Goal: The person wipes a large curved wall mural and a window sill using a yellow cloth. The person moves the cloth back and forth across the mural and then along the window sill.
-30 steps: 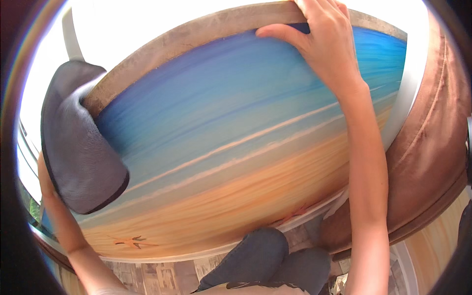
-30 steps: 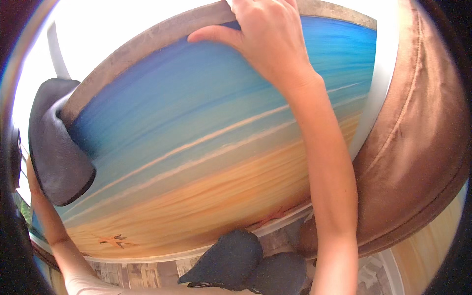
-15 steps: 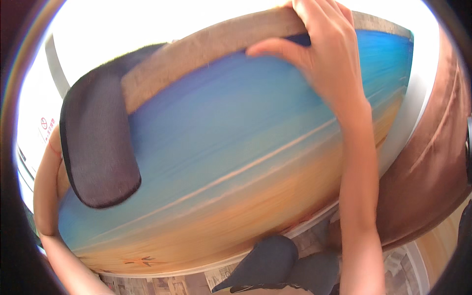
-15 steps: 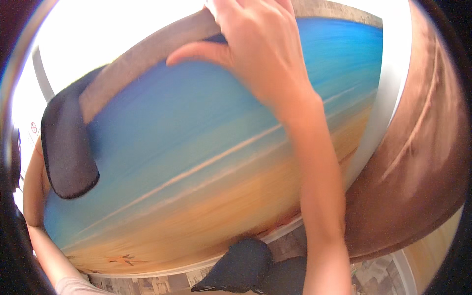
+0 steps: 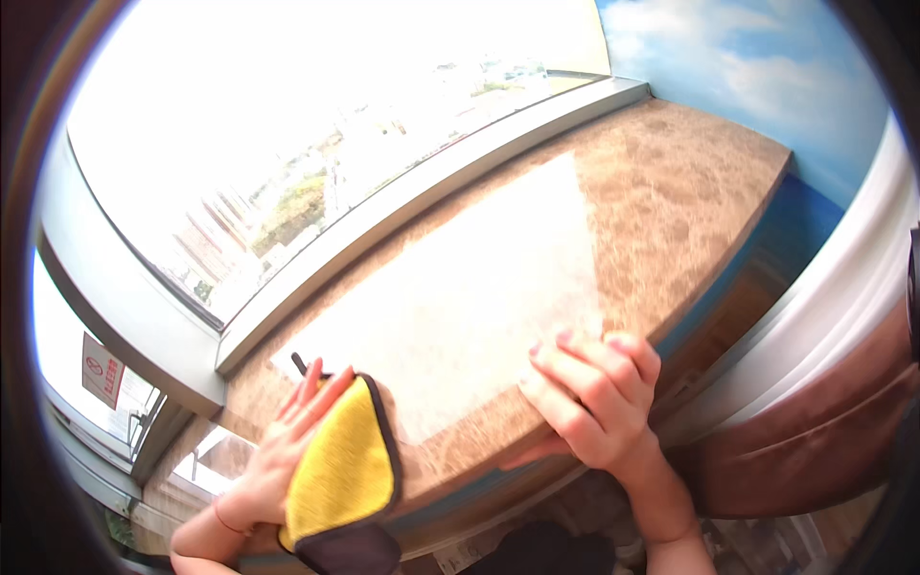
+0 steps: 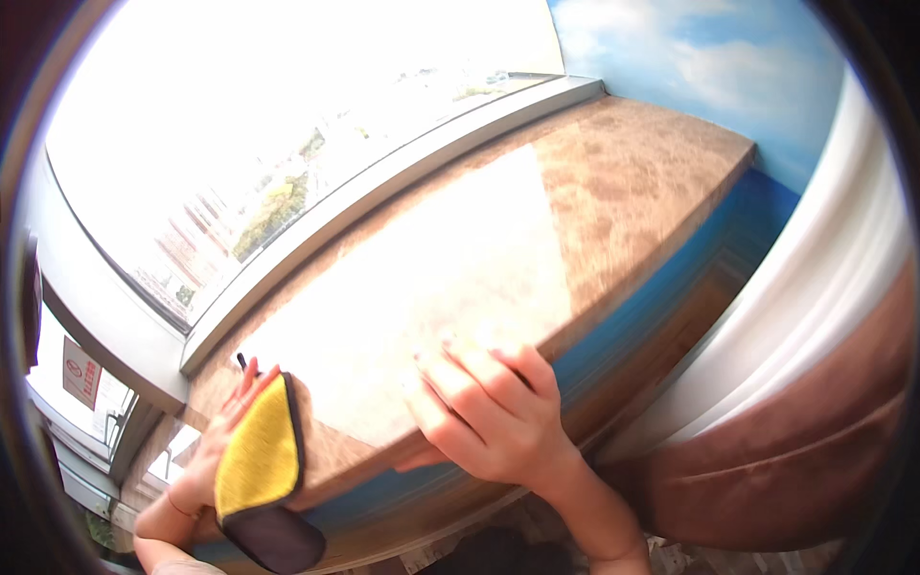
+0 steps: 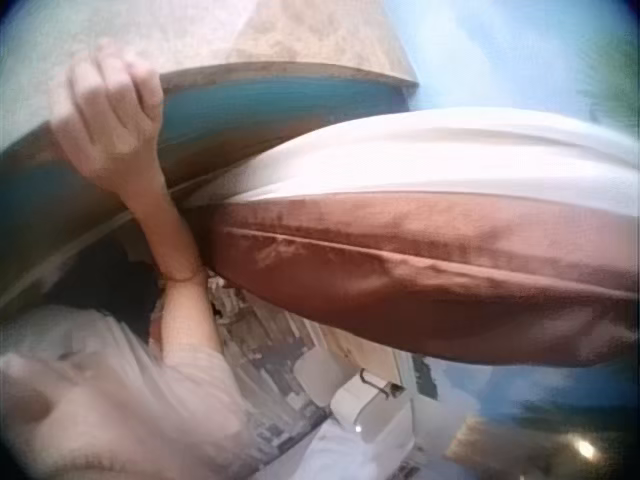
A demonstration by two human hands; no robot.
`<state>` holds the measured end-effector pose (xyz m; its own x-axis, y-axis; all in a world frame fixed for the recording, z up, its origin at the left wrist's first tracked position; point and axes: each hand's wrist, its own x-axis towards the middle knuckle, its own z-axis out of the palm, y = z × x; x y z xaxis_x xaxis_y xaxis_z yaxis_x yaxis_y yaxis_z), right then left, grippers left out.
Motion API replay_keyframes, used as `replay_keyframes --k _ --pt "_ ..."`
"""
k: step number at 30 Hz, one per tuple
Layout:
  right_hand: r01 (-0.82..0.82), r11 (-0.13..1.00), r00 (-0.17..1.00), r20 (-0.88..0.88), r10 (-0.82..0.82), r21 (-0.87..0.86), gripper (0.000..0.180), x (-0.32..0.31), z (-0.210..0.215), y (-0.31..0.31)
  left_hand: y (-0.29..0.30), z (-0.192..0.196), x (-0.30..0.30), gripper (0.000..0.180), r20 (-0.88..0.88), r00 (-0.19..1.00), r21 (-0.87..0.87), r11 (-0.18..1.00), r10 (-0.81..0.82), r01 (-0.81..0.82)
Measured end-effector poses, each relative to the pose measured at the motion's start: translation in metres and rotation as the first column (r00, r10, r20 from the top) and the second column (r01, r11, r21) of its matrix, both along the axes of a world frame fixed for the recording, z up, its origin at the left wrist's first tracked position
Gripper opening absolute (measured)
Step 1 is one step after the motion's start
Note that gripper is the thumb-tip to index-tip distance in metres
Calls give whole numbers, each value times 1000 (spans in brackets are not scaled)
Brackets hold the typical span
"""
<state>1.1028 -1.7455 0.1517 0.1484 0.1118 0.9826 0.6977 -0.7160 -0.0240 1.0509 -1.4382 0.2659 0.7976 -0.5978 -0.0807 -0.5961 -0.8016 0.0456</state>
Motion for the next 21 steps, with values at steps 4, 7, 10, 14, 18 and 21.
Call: replay_keyframes --k 4,7,10,14,18,21 --pt "70 996 990 -119 -77 -59 22 -10 6 -4 -10 8 4 72 -35 999 -108 994 4 -7" --pt "81 993 973 -210 -98 -90 14 -13 9 -5 -12 14 7 70 -40 999 -122 992 4 -9" --pt "39 992 935 -346 -79 -124 26 -23 24 -1 -9 22 1 70 -25 999 -153 987 48 -52" --pt "48 978 848 -509 -147 -202 55 -37 36 0 -10 23 6 71 7 996 -214 973 85 -81" --pt "-8 976 774 -620 -132 -218 65 -43 69 6 -1 18 4 74 64 945 -317 905 320 -285" --pt "-40 980 670 -733 -118 -194 57 -47 96 7 -1 14 5 75 116 894 -330 866 433 -377"
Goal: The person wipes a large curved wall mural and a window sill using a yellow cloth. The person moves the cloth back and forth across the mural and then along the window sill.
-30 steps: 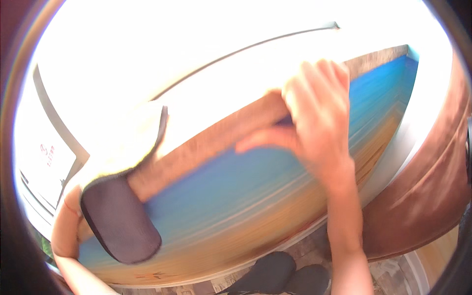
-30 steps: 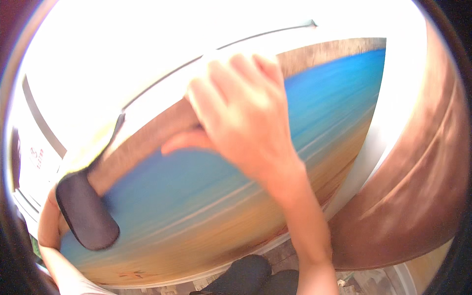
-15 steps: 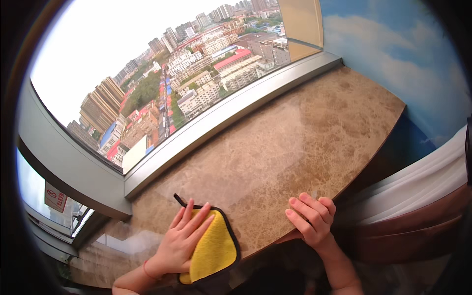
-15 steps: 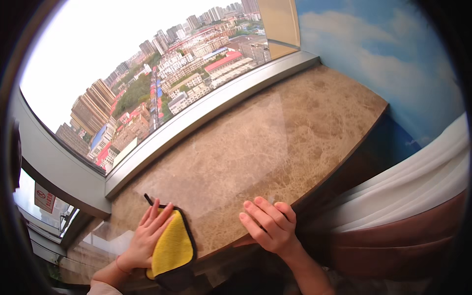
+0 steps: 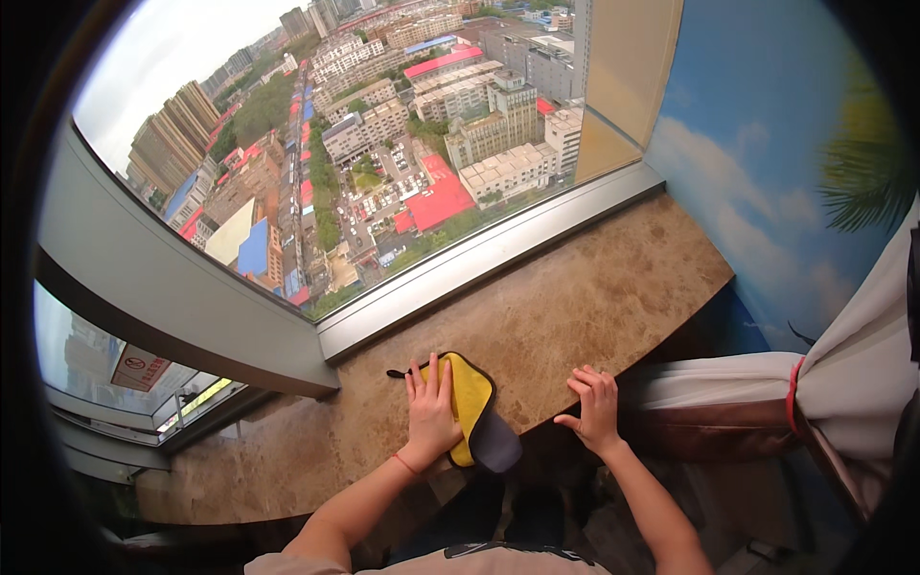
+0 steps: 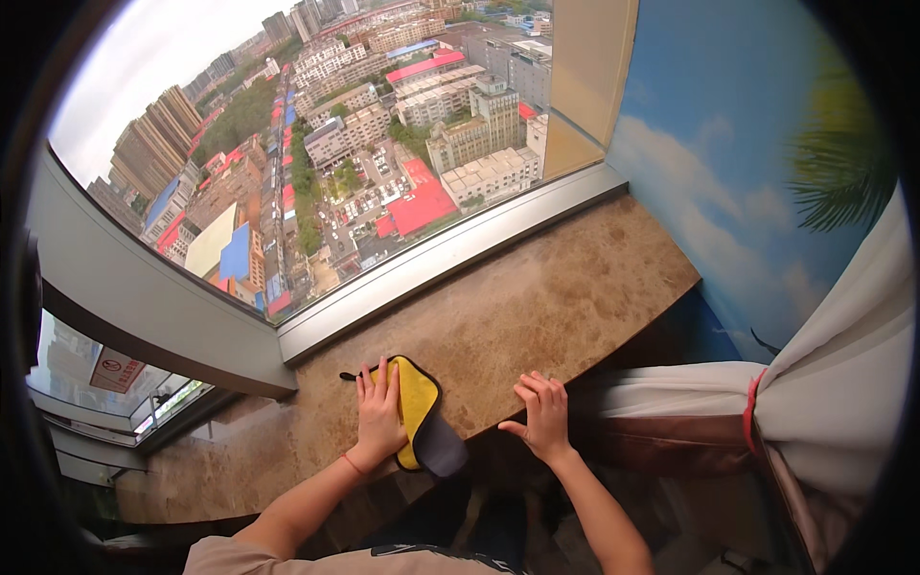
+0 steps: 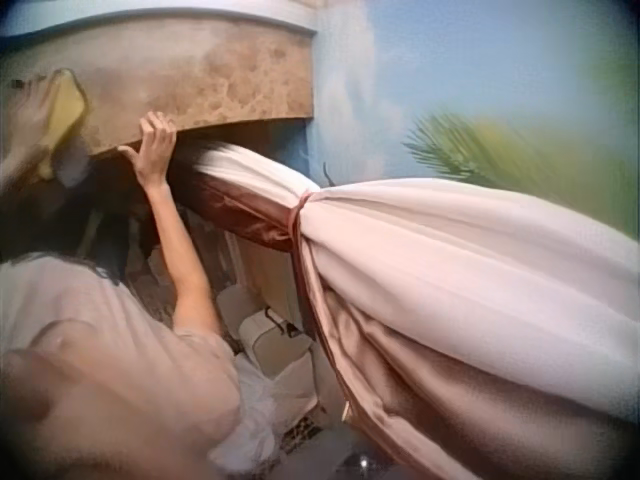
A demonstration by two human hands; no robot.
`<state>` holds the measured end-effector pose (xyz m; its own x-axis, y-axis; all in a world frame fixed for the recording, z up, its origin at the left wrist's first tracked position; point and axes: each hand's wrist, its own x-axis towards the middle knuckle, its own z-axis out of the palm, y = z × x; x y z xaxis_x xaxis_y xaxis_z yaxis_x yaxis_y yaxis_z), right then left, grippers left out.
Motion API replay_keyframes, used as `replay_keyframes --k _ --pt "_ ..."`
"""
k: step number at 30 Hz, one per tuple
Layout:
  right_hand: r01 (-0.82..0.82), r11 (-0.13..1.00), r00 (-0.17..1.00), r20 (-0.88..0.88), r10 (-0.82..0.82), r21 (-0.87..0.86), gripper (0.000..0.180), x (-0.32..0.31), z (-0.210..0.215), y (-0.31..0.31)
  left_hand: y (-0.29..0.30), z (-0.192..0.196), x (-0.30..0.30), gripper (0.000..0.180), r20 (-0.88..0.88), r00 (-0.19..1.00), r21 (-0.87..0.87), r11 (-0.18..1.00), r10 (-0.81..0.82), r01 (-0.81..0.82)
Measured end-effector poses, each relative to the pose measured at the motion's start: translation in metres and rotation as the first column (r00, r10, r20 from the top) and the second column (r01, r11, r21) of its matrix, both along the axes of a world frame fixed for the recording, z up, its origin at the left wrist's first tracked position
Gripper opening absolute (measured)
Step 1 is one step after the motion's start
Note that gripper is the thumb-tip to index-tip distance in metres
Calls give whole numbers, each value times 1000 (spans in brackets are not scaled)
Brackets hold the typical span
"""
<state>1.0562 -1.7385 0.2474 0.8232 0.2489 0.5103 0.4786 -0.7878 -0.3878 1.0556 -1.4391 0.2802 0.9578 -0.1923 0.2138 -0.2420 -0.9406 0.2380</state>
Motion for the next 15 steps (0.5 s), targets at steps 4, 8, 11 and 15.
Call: replay_keyframes --k 4,8,11,15 --pt "240 956 954 -222 -200 168 33 3 31 46 5 3 -1 76 -26 1000 -66 998 -17 15" --pt "346 915 899 -354 -259 209 26 3 41 114 7 1 -1 77 -24 999 -40 999 -22 21" --pt "280 953 923 -306 -234 118 23 1 39 136 8 1 0 77 3 999 -141 989 -47 47" --pt "253 933 907 -399 -136 257 17 20 27 128 10 10 -1 77 -48 996 -148 986 -81 73"
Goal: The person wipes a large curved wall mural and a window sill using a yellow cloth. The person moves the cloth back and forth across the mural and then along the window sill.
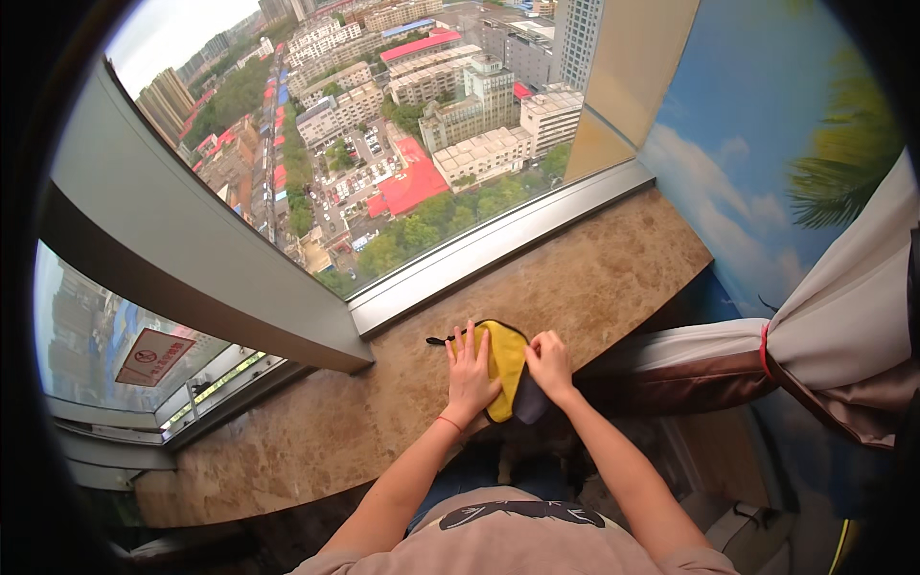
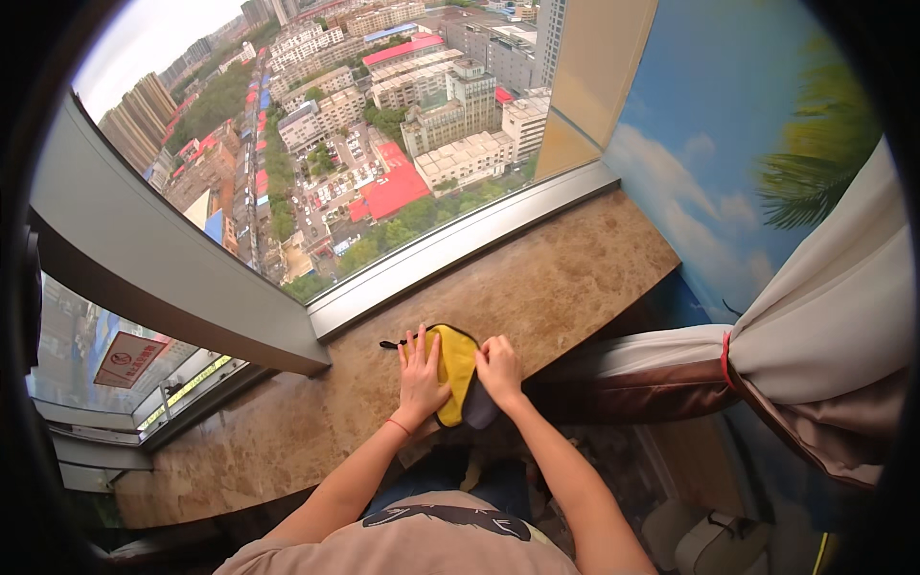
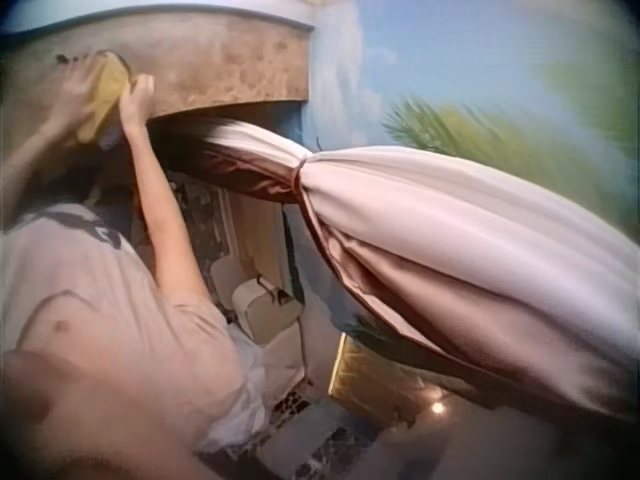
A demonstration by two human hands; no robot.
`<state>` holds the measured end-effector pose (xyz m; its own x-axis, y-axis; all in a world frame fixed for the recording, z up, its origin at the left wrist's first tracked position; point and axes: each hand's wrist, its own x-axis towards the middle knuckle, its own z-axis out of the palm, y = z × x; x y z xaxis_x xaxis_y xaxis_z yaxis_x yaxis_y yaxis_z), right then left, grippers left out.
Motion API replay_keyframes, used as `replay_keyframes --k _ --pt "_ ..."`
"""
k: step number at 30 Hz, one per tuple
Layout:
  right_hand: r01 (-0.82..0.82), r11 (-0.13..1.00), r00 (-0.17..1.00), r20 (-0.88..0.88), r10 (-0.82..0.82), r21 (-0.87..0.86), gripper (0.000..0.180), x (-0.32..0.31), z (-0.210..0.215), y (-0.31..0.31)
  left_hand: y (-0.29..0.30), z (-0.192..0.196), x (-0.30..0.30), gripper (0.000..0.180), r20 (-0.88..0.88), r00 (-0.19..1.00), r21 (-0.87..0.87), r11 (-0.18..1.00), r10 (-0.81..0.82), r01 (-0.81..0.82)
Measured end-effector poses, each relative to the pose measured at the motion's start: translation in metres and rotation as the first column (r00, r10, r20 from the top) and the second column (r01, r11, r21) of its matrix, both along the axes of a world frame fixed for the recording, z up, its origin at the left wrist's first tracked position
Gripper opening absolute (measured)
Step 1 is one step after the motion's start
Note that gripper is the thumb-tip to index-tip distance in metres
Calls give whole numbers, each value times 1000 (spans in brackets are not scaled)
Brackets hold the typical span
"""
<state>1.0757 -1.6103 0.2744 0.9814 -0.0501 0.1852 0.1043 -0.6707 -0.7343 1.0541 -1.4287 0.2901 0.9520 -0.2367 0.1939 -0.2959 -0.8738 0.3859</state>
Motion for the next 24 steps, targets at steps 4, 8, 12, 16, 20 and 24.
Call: replay_keyframes --k 4,8,12,16,20,24 --pt "163 986 973 171 -156 -27 9 36 28 -10 4 -4 1 80 64 998 -103 995 3 4" --pt "22 995 942 335 11 -95 12 24 38 13 9 -5 -3 61 141 985 65 994 -101 93" --pt "-98 941 967 191 167 -325 40 -2 7 36 2 -14 -3 50 3 998 -130 989 -64 64" --pt "-154 864 969 99 227 -479 54 4 0 34 4 -13 28 47 54 995 -101 991 -86 91" --pt "-145 824 972 76 222 -548 52 46 -5 29 -1 -15 58 55 121 991 -50 996 -62 69" --pt "-160 825 960 111 259 -541 50 92 -11 31 -5 -19 94 60 141 990 4 1000 -3 2"
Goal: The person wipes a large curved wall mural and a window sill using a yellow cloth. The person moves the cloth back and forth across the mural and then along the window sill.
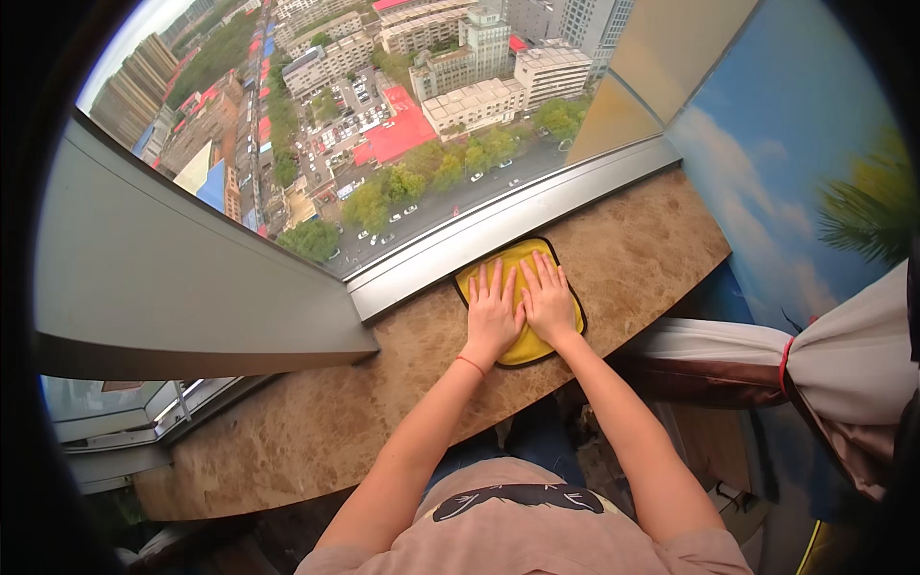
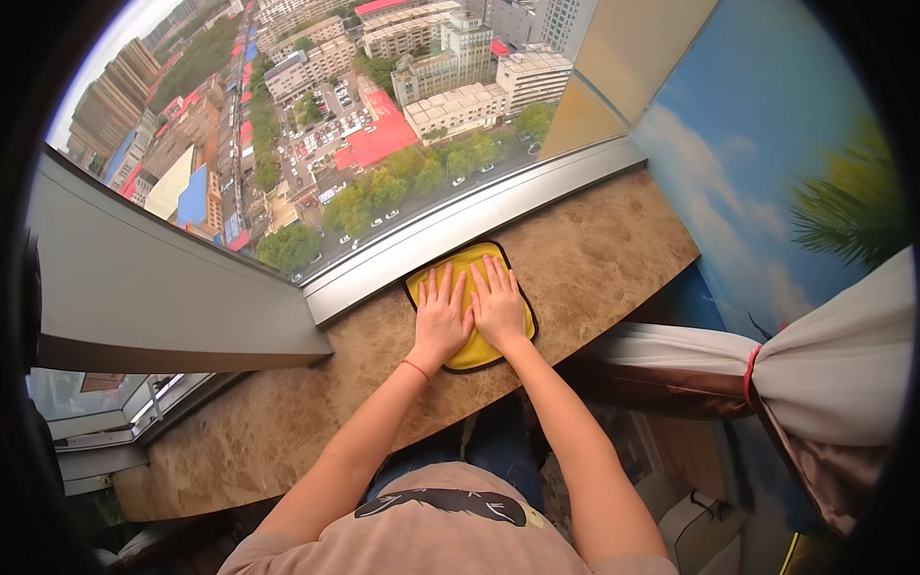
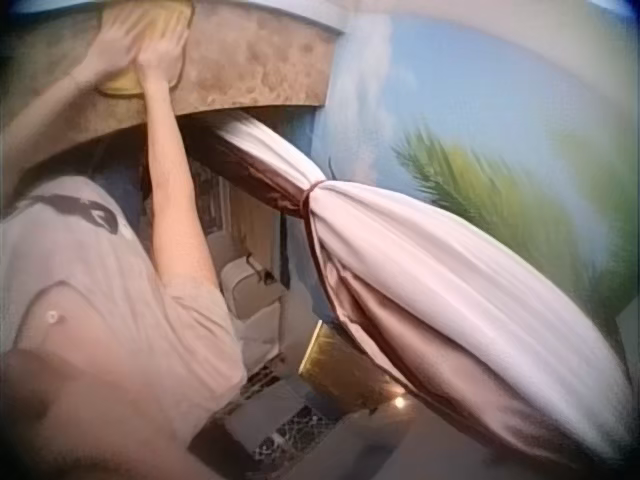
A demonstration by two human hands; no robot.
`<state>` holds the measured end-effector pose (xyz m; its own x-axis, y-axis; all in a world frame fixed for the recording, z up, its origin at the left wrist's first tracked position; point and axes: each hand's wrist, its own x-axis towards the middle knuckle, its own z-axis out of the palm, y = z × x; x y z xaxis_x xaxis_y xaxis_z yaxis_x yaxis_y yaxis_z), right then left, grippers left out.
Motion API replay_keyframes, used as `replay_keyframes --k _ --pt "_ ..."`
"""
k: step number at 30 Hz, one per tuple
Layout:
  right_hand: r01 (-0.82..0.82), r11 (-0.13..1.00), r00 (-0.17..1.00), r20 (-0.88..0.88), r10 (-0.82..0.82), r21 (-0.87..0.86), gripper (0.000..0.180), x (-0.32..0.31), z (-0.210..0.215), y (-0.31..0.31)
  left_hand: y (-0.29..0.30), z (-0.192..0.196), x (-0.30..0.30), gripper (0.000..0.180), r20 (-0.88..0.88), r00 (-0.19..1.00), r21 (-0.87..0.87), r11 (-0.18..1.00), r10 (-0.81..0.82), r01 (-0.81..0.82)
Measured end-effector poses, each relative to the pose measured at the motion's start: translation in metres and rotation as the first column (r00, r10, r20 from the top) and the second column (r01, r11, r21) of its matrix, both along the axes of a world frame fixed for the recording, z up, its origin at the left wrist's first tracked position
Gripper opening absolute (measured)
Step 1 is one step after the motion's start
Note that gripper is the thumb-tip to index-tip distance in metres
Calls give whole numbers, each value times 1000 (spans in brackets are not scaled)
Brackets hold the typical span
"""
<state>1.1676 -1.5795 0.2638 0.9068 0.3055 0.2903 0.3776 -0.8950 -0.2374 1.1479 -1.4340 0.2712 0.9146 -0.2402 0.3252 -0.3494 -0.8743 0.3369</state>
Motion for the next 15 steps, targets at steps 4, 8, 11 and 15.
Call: replay_keyframes --k 4,8,11,15 --pt "-99 995 995 -1 99 25 47 20 -1 16 14 -5 3 61 -25 998 14 998 64 -63" --pt "-255 965 964 -65 259 60 50 -17 8 35 34 5 -48 61 -92 983 50 987 156 -152" --pt "-356 924 913 -156 376 141 54 -61 21 33 36 14 -99 59 -206 963 75 984 171 -159" --pt "-406 897 876 -203 437 177 55 -83 24 6 17 17 -114 52 -284 939 -17 979 192 -205"
